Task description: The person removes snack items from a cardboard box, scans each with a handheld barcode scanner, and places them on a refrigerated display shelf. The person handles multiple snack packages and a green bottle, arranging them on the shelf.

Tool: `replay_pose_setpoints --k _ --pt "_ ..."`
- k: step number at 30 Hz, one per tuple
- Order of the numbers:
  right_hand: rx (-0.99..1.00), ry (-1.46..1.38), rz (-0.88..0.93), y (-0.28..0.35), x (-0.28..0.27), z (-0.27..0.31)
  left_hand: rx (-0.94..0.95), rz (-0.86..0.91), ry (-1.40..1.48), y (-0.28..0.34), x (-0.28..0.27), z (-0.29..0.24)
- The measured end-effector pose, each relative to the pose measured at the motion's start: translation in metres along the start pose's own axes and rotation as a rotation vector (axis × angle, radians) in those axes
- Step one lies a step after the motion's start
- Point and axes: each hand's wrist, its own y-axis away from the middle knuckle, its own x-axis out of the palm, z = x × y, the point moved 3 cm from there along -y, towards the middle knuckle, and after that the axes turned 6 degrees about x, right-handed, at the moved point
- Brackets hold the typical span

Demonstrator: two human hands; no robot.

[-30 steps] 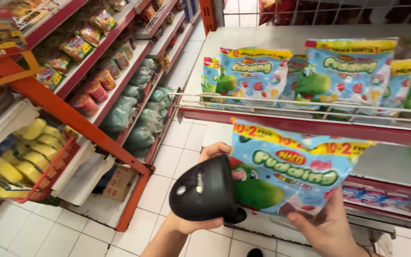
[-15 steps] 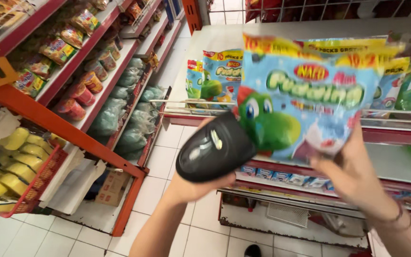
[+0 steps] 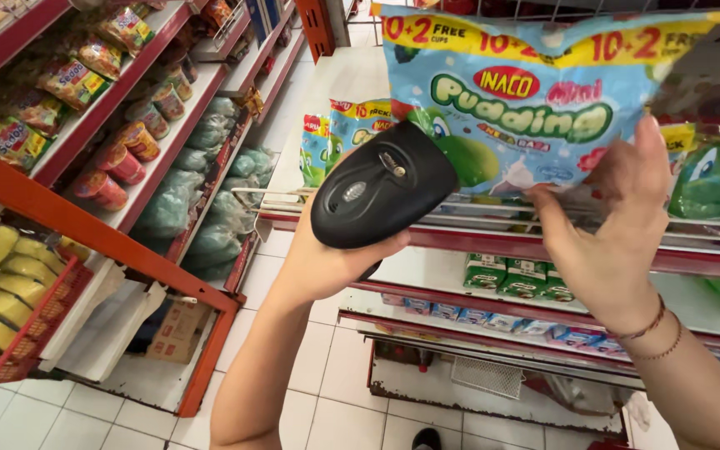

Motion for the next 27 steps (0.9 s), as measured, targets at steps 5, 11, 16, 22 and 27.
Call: replay_pose_setpoints --k 5,11,16,22,27 --pt "-0.126 0.456 0.07 -0.011 -0.007 0.019 0.017 0.037 -0.004 -0.003 0.003 -0.011" --pt "-0.038 0.412 0.174 -0.021 -0.017 0.037 0.054 0.04 -0.11 -0.003 0.0 -0.023" --pt "-0.019 0.454 0.168 -0.017 -0.016 0.04 0.166 0.119 -0.344 0.004 0.007 -0.035" --pt "0.012 0.494 0.181 -0.016 -0.018 0.036 0.015 0.177 -0.389 0.018 0.021 -0.039" --pt "0.001 0.557 0.163 -0.016 -0.016 0.041 0.069 0.242 -0.46 0.016 0.026 -0.043"
